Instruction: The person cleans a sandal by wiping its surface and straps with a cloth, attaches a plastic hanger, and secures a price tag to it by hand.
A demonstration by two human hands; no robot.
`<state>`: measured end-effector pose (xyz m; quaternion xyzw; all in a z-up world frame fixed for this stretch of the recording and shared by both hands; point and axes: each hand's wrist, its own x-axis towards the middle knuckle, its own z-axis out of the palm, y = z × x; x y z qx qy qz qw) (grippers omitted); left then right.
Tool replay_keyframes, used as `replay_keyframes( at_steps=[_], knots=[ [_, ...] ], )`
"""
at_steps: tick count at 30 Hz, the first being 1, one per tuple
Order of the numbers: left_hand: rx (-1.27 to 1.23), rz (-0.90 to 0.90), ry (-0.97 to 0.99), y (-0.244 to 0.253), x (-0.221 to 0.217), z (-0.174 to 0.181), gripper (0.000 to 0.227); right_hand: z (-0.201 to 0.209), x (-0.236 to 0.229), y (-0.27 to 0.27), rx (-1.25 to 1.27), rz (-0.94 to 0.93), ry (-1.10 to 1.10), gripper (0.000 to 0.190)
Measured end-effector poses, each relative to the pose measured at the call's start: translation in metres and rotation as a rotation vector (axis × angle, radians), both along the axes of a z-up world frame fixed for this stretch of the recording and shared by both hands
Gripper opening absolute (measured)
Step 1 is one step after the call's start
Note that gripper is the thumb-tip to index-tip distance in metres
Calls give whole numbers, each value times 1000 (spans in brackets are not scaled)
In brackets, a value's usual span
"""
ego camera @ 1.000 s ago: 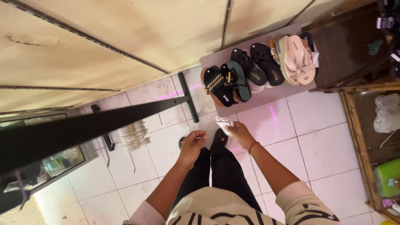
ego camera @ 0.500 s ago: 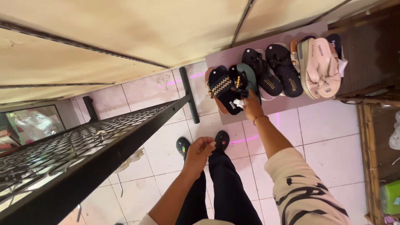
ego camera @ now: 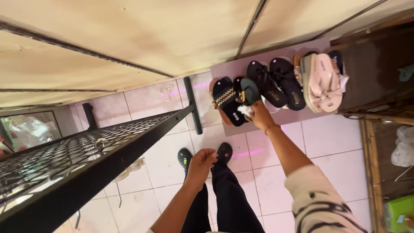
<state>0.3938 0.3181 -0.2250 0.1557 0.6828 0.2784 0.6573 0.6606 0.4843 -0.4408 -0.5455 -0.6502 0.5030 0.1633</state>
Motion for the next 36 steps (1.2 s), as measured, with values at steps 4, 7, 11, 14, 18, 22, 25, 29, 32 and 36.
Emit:
replay_keyframes(
  at_steps=[4,7,11,14,18,22,25,29,32,36],
  knots=[
    [8,60,-7,-1,8,-5,43,104,5,-31,-68,108,-115,31],
    [-109,40,10,-4,15,-7,65,196,-7,-65,-384,-36,289,33],
    [-57,-87,-127,-10,15,13,77,286,-38,-119,-612,-178,653,36],
    [18,-7,-426,-20,7,37,62,338,-50,-142,-670,-146,731,34],
    [232,-29,-597,-30,-2,95,53,409,-39,-141,-394,50,470,45],
    [83,-18,-675,-41,-29,180,47,468,-43,-152,176,-182,480,40],
    [218,-121,-762,-59,-52,224,59,487,-79,-178,642,-381,109,41],
    [298,-172,-805,-98,-90,255,68,504,-134,-225,961,182,51,37],
    [344,-238,-731,-133,-127,267,74,515,-153,-237,990,398,86,34],
    [570,-357,-728,-178,-161,269,79,526,-178,-254,1098,200,-16,34]
  ],
)
